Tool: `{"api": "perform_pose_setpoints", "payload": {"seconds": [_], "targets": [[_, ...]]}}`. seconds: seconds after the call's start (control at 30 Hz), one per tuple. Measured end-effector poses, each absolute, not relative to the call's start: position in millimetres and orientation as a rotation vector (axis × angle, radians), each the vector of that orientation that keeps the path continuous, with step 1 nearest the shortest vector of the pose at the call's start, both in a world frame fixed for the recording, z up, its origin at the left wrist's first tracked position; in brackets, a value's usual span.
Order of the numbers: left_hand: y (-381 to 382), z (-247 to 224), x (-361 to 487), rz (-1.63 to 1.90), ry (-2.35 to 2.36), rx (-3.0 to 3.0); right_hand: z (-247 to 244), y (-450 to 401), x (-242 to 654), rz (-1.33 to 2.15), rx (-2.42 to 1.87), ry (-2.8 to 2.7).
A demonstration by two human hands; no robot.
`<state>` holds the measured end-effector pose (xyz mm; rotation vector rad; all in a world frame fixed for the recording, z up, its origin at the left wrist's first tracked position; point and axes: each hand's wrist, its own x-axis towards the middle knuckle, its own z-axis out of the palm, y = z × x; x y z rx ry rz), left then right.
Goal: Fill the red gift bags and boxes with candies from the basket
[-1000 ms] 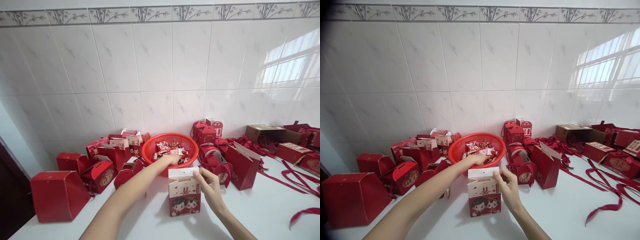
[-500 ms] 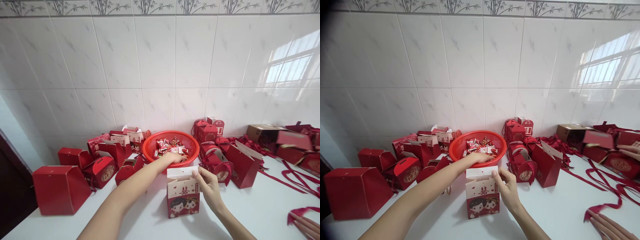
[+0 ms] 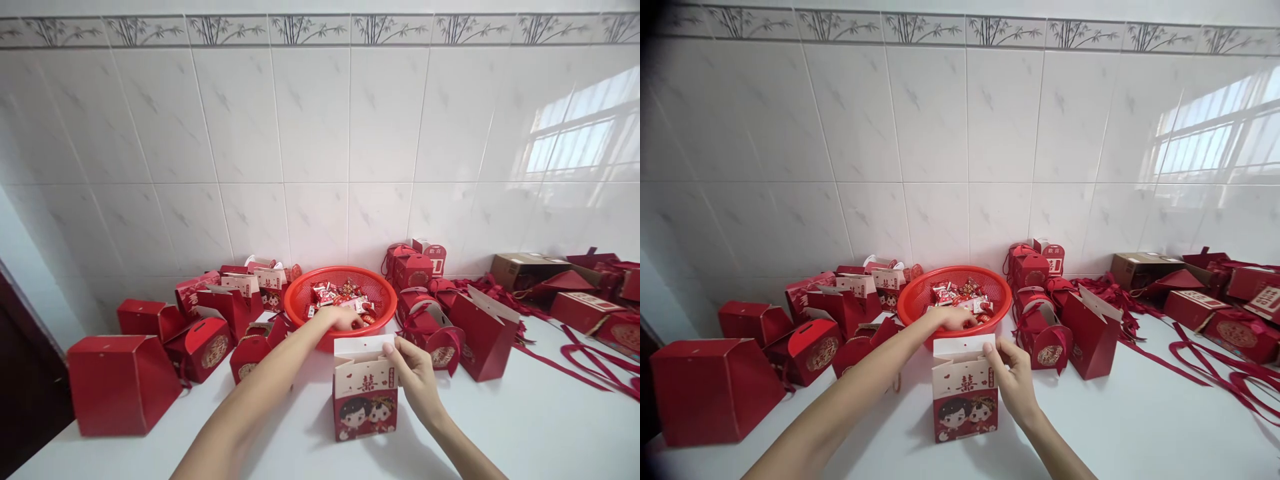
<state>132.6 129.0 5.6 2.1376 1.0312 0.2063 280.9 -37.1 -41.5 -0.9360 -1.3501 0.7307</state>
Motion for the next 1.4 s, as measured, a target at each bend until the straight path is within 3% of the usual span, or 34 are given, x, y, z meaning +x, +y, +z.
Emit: {"api": "perform_pose_setpoints", "payload": {"seconds": [0.27,0.53,1.4], "targets": [[109.8,19.2,102.5,0.751,0.876,1.332,-42.5,-35.0,280.8,0.726,-0.940,-1.348],[108.6,26.2,85.9,0.805,0.818,0.978,-48.2,-34.4,282.1,0.755,-0.973,-1.342],[100.9,22.7,95.0,0.967,0.901,0.938,-37.3,-39.1,280.1,0.684,-0.957,-1.381]]}}
